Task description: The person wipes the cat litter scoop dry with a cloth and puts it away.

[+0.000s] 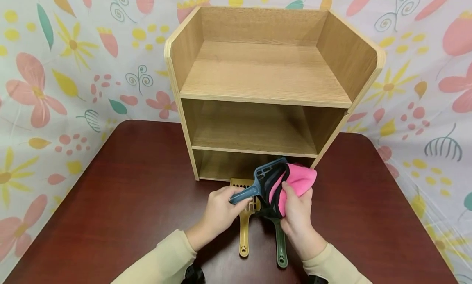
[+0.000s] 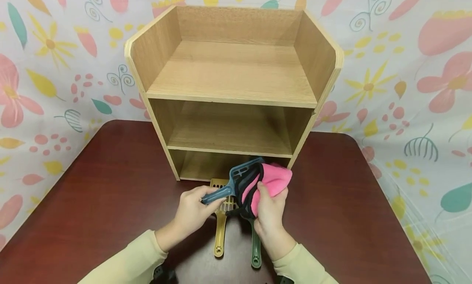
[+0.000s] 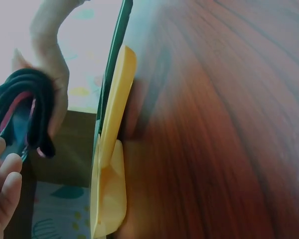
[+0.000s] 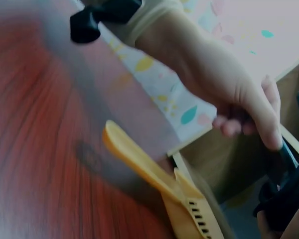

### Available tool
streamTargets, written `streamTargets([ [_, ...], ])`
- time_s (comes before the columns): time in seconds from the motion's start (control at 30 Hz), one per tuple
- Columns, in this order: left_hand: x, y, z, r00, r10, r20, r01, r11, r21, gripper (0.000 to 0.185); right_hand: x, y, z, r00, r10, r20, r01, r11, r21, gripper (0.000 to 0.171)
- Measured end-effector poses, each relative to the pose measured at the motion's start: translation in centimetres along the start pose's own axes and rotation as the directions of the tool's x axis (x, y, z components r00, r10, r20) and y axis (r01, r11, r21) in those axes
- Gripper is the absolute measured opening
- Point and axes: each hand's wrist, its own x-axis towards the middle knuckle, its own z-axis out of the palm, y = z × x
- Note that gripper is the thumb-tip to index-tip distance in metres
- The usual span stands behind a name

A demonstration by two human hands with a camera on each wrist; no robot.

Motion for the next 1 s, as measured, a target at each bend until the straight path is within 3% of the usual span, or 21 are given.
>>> streamTargets([
  [0.13, 0.0, 0.0, -0.5, 0.999, -0.045, 0.026, 0.046, 0.998, -0.042, 0.019, 0.3, -0.3, -0.4, 1.0, -0.028, -0.009, 0.028, 0.999, -0.019, 0.037],
  [0.27, 0.0, 0.1, -0.3, 0.996, -0.084, 0.022, 0.086, 0.992, -0.095, 0.019, 0.1, -0.7, -0.4, 1.0, -0.005, 0.001, 0.005, 0.999, 0.037, 0.037],
  [0.43, 0.2, 0.4, 0.7, 0.997, -0.07, -0.028, 0.067, 0.992, -0.104, 0.019, -0.7, -0.9, 0.6, 0.998, 0.057, 0.032, -0.062, 0.986, 0.152, 0.038],
  [0.63, 0.3, 0.8, 1.4, 0.996, -0.061, -0.061, 0.055, 0.993, -0.108, 0.02, -1.7, -0.6, 1.6, 0.991, 0.094, 0.097, -0.111, 0.974, 0.197, 0.046],
  [0.8, 0.5, 0.6, 1.3, 0.998, -0.019, -0.052, 0.013, 0.994, -0.105, 0.02, -1.4, -0.5, 1.3, 0.992, 0.073, 0.102, -0.093, 0.975, 0.202, 0.042],
  [1.0, 0.4, 0.0, 0.4, 1.0, 0.009, -0.009, -0.009, 0.996, -0.086, 0.021, -0.6, -0.3, 0.2, 0.998, 0.036, 0.045, -0.042, 0.986, 0.162, 0.038],
])
